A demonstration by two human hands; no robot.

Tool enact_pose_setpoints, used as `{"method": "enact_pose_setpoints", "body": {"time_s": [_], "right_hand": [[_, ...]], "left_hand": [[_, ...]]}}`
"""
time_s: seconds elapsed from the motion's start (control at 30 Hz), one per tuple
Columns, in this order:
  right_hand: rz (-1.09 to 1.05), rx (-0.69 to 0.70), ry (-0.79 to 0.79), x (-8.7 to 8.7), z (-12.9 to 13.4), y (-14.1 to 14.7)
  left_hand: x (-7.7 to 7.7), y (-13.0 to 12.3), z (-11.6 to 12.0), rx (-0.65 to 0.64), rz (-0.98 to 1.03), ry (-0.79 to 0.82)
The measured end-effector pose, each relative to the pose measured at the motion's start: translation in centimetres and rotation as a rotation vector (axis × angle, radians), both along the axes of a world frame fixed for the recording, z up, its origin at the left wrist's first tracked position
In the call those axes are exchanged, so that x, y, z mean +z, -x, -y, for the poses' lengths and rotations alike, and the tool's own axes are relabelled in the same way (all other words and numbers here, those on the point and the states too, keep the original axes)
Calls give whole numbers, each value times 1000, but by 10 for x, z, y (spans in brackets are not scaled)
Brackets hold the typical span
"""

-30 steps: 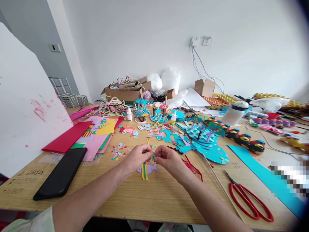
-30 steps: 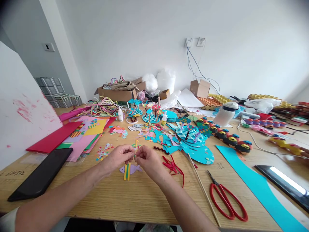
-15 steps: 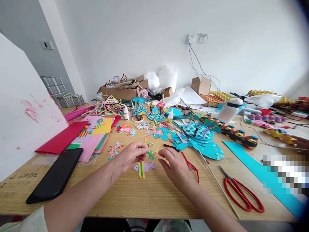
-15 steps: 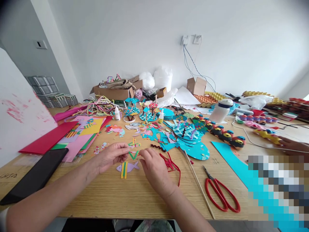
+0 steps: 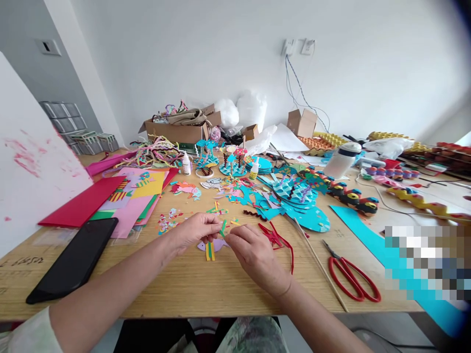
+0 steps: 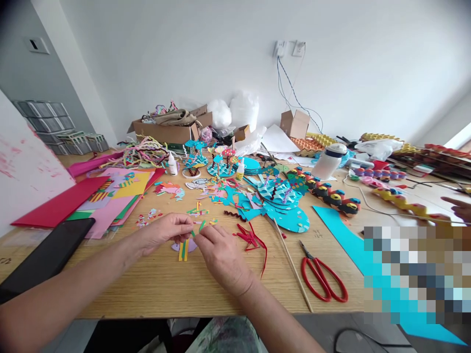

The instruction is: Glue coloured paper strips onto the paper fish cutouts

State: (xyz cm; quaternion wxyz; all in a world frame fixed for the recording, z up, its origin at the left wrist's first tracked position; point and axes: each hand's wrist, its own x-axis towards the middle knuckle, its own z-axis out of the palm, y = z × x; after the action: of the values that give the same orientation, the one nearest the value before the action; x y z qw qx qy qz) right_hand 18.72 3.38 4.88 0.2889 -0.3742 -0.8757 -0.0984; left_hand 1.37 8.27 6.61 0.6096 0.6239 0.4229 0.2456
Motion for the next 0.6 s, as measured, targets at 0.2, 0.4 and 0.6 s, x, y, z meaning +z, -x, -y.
{"method": "enact_pose_setpoints", "body": {"time_s": [0.2,0.4,0.6], "right_hand": [[15,-12,25,-3,6,6],[-18,-6,60,-12,6,12],[-31,4,72,-18,7,13]], "left_hand": [[-10,4,-9,-66,-141,-230],[-15,3,-14,-44,-217,-310],[-15,5,-15,-45,-312,-374]]}}
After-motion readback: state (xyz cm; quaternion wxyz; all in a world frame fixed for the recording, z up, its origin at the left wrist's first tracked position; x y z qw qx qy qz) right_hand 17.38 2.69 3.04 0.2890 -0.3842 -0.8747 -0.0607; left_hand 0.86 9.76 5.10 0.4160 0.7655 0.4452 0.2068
